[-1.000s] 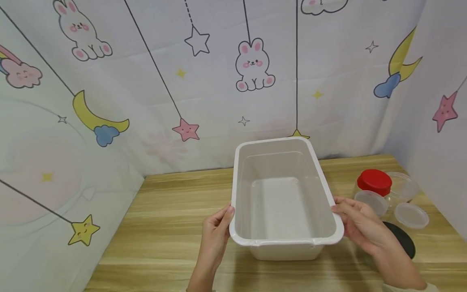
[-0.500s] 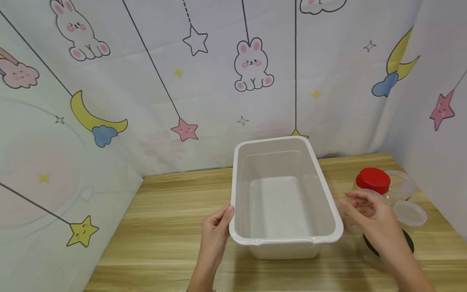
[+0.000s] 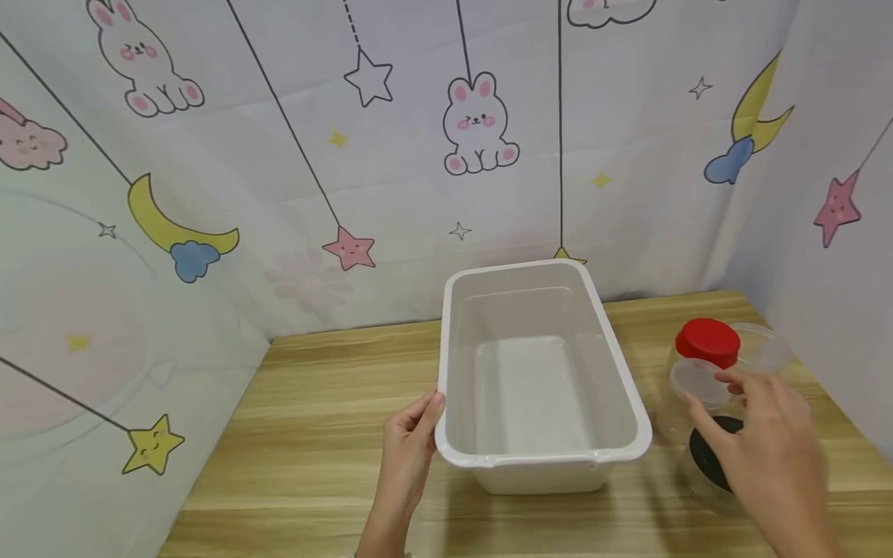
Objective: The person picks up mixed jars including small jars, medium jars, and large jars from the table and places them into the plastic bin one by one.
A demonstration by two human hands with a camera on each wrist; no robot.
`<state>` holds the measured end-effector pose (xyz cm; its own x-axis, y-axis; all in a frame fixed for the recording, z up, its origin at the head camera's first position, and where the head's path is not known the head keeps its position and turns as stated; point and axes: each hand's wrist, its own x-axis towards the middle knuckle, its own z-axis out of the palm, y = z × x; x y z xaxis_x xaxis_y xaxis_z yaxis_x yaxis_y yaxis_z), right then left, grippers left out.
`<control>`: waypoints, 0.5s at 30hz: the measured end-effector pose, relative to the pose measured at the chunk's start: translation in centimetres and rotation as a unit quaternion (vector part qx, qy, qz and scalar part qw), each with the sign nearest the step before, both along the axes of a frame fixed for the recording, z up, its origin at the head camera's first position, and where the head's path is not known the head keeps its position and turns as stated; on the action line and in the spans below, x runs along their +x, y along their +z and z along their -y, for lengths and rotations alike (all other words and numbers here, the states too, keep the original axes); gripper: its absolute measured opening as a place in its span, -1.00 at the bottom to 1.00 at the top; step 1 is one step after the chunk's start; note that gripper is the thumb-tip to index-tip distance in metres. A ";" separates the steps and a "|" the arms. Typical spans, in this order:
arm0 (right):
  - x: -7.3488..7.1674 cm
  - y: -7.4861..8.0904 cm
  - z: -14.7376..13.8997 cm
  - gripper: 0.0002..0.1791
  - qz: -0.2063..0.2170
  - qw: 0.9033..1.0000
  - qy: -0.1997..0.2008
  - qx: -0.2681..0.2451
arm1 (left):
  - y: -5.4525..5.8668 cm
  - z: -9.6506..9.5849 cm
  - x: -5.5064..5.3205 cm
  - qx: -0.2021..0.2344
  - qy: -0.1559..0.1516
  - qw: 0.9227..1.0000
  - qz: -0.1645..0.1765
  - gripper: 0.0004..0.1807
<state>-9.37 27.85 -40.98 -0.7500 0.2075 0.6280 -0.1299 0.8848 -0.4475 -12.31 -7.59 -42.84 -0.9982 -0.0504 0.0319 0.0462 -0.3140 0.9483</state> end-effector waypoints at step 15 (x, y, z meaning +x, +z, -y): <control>1.1 -1.8 -1.9 0.25 -0.043 0.999 -0.008 0.016 | 0.1 0.0 0.0 -0.004 -0.001 1.000 0.003 -0.59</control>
